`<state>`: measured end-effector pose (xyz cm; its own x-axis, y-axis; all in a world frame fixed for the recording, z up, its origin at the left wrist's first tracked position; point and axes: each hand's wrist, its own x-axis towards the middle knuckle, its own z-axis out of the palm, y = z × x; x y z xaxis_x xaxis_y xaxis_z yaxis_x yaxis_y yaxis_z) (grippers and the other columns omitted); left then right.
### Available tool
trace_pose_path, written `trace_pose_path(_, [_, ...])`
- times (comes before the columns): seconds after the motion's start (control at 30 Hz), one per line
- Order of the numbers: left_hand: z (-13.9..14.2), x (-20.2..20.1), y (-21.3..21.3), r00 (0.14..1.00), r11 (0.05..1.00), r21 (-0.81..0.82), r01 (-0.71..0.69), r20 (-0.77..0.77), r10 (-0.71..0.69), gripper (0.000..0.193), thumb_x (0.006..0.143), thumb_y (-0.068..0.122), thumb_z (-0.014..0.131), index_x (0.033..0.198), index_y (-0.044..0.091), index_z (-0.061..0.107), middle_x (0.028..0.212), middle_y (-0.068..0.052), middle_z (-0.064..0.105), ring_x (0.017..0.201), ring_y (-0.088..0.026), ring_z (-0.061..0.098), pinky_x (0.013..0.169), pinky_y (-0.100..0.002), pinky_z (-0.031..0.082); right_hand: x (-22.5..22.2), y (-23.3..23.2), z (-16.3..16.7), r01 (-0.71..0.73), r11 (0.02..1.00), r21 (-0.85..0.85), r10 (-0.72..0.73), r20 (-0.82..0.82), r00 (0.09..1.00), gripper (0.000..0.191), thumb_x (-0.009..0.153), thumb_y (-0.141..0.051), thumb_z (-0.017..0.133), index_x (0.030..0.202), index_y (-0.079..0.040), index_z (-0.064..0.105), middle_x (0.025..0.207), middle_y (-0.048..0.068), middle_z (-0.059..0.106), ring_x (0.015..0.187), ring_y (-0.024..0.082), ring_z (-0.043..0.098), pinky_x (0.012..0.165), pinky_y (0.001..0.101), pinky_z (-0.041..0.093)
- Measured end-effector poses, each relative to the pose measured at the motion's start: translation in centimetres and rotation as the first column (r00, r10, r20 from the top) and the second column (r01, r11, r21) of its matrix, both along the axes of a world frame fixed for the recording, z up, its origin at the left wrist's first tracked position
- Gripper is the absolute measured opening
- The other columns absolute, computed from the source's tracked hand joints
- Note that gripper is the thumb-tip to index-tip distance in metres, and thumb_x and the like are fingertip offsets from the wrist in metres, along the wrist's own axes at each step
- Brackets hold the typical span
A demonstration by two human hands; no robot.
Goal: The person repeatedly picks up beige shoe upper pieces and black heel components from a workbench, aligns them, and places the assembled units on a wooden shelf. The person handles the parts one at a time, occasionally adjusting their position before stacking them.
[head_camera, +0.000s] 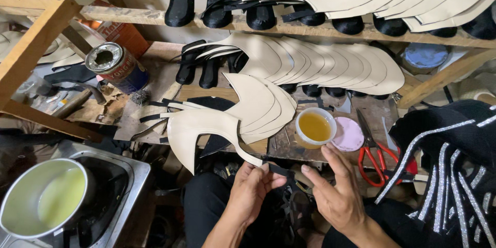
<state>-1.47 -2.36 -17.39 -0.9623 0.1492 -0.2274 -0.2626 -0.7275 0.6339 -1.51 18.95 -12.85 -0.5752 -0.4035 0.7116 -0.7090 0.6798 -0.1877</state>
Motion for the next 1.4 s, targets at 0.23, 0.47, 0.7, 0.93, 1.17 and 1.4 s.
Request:
trace_pose_path(0.23, [-1.4, -0.1, 0.6, 0.998, 0.997, 0.076, 0.012, -0.062, -0.007, 0.019, 0.097, 0.005, 0.051, 0.115, 0.002, 0.057, 0.100, -0.008, 0.066, 0.088, -0.022, 0.071, 0.084, -0.040, 0.061, 0.4, -1.0, -0.4, -0.065, 0.995, 0.079, 0.062, 0.042, 0.997, 0.049, 0.075, 0.002, 0.070, 0.122, -0.012, 0.073, 0.147, 0.020, 0.045, 0.139, 0.042, 0.043, 0.112, 0.0522, 0.039])
trace_pose_path(0.47, [-1.1, 0.2, 0.1, 0.999, 0.996, 0.087, 0.007, -0.035, -0.004, 0.020, 0.097, 0.007, 0.055, 0.115, 0.000, 0.058, 0.103, -0.011, 0.069, 0.091, -0.023, 0.070, 0.085, -0.041, 0.060, 0.0, 0.2, 0.0, -0.046, 0.998, 0.038, 0.042, 0.088, 0.995, 0.039, 0.079, 0.004, 0.065, 0.112, -0.015, 0.074, 0.142, 0.015, 0.055, 0.136, 0.038, 0.051, 0.110, 0.0467, 0.043])
trace_pose_path(0.7, [-0.5, -1.4, -3.5, 0.997, 0.996, 0.038, -0.080, 0.019, 0.080, 0.033, 0.085, 0.011, 0.052, 0.116, 0.008, 0.061, 0.119, -0.010, 0.073, 0.114, -0.022, 0.067, 0.096, -0.040, 0.052, -0.1, -0.2, 0.7, -0.050, 0.996, -0.077, 0.071, 0.302, 0.951, 0.040, 0.076, 0.009, 0.062, 0.113, -0.001, 0.072, 0.136, 0.018, 0.059, 0.121, 0.035, 0.061, 0.101, 0.0424, 0.050])
trace_pose_path(0.93, [-0.6, -4.7, -7.8, 0.966, 0.966, 0.010, -0.260, -0.010, 0.260, 0.034, 0.102, 0.022, 0.056, 0.128, 0.002, 0.049, 0.110, -0.013, 0.068, 0.105, -0.026, 0.069, 0.094, -0.042, 0.055, -0.3, -2.0, 1.1, -0.093, 0.988, -0.125, 0.136, 0.397, 0.908, 0.029, 0.083, 0.003, 0.062, 0.110, 0.001, 0.072, 0.127, 0.015, 0.067, 0.109, 0.028, 0.070, 0.090, 0.0354, 0.056])
trace_pose_path(1.17, [2.1, -1.9, -7.2, 0.968, 0.876, -0.458, -0.152, -0.249, 0.038, 0.048, 0.096, 0.012, 0.057, 0.143, 0.010, 0.044, 0.104, -0.005, 0.071, 0.089, -0.020, 0.072, 0.083, -0.038, 0.060, -4.7, -2.1, 2.7, 0.008, 0.954, -0.298, 0.184, 0.609, 0.771, 0.040, 0.092, -0.011, 0.065, 0.131, -0.004, 0.065, 0.129, 0.011, 0.073, 0.114, 0.022, 0.074, 0.095, 0.0342, 0.060])
trace_pose_path(1.4, [2.5, 2.7, -4.5, 0.691, 0.500, -0.858, -0.115, -0.431, -0.580, 0.039, 0.100, 0.006, 0.060, 0.139, 0.009, 0.061, 0.087, -0.017, 0.069, 0.077, -0.031, 0.071, 0.069, -0.039, 0.056, -10.6, -4.4, 7.5, 0.170, 0.772, -0.613, 0.572, 0.786, 0.235, 0.105, 0.081, -0.038, 0.075, 0.166, -0.015, 0.019, 0.145, 0.024, 0.058, 0.137, 0.030, 0.054, 0.110, 0.0388, 0.042])
